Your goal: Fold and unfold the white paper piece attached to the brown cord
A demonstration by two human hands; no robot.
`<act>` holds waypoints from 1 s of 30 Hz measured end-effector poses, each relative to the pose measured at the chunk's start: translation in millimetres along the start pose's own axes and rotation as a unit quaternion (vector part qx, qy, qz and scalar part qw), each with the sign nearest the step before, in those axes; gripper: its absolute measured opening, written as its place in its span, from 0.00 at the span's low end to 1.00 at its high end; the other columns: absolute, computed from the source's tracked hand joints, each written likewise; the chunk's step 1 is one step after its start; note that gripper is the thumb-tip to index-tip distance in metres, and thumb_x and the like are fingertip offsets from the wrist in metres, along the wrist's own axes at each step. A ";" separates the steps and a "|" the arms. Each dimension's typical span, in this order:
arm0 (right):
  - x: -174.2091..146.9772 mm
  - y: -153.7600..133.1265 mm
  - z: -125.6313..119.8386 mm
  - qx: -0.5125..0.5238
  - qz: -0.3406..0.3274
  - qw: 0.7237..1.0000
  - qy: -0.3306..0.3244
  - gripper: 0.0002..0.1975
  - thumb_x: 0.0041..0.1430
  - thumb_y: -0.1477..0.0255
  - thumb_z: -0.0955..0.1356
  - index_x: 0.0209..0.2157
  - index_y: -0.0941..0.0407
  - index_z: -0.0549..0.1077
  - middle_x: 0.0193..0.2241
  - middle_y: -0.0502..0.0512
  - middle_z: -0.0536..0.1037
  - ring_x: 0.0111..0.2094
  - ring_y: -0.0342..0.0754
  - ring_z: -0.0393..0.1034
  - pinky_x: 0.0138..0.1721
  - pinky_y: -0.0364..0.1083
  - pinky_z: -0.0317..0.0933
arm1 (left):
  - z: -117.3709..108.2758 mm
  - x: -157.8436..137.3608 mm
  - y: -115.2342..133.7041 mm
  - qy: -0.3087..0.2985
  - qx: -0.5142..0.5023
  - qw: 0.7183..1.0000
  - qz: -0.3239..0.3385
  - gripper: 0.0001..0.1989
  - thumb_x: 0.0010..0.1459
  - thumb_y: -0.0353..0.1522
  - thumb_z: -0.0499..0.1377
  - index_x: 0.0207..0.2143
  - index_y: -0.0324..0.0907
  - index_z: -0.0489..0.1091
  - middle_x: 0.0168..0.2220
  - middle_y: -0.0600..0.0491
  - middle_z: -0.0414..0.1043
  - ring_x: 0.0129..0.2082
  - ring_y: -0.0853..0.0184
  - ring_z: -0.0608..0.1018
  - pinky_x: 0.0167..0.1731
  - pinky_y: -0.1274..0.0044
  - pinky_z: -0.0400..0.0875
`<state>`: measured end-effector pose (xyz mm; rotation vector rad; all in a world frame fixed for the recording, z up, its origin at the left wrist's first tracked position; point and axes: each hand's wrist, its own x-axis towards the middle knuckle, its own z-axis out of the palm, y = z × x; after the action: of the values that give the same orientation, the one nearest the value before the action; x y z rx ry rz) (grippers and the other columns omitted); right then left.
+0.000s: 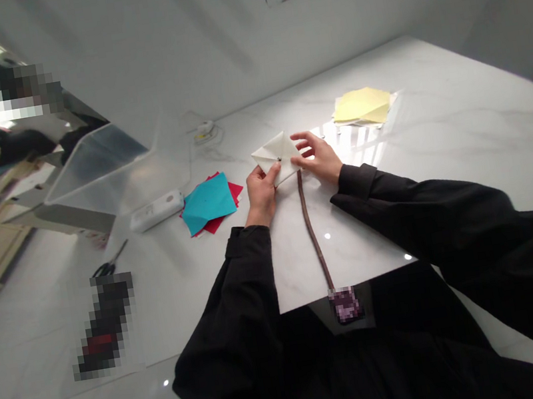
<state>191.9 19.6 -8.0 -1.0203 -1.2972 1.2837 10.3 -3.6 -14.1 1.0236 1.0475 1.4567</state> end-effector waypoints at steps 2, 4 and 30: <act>-1.3 0.0 -0.3 -0.011 -0.018 1.000 0.016 0.36 0.48 0.63 0.82 0.58 0.46 0.73 0.52 0.54 0.79 0.50 0.54 0.75 0.45 0.48 0.76 | -0.2 -0.2 -0.6 -0.004 0.004 1.000 0.002 0.24 0.44 0.42 0.78 0.40 0.40 0.80 0.41 0.47 0.84 0.45 0.57 0.84 0.47 0.70 0.78; -2.1 0.1 -0.4 -0.019 -0.035 0.999 0.023 0.35 0.48 0.62 0.82 0.57 0.47 0.74 0.51 0.55 0.79 0.50 0.54 0.75 0.46 0.48 0.76 | -0.5 -0.1 -1.2 -0.005 0.005 1.000 0.005 0.23 0.44 0.42 0.78 0.40 0.40 0.80 0.41 0.47 0.84 0.45 0.57 0.84 0.47 0.70 0.78; -8.3 -8.2 5.8 -0.385 -0.345 0.855 0.036 0.11 0.68 0.65 0.71 0.50 0.47 0.81 0.53 0.59 0.77 0.60 0.65 0.63 0.63 0.65 0.60 | -0.4 3.6 -1.9 -0.019 0.021 0.999 0.016 0.23 0.44 0.40 0.76 0.41 0.39 0.81 0.40 0.48 0.84 0.41 0.59 0.83 0.42 0.72 0.75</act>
<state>188.0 9.9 -0.2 -0.9512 -1.9393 0.1448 10.0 0.1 -15.8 1.0993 1.0430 1.4397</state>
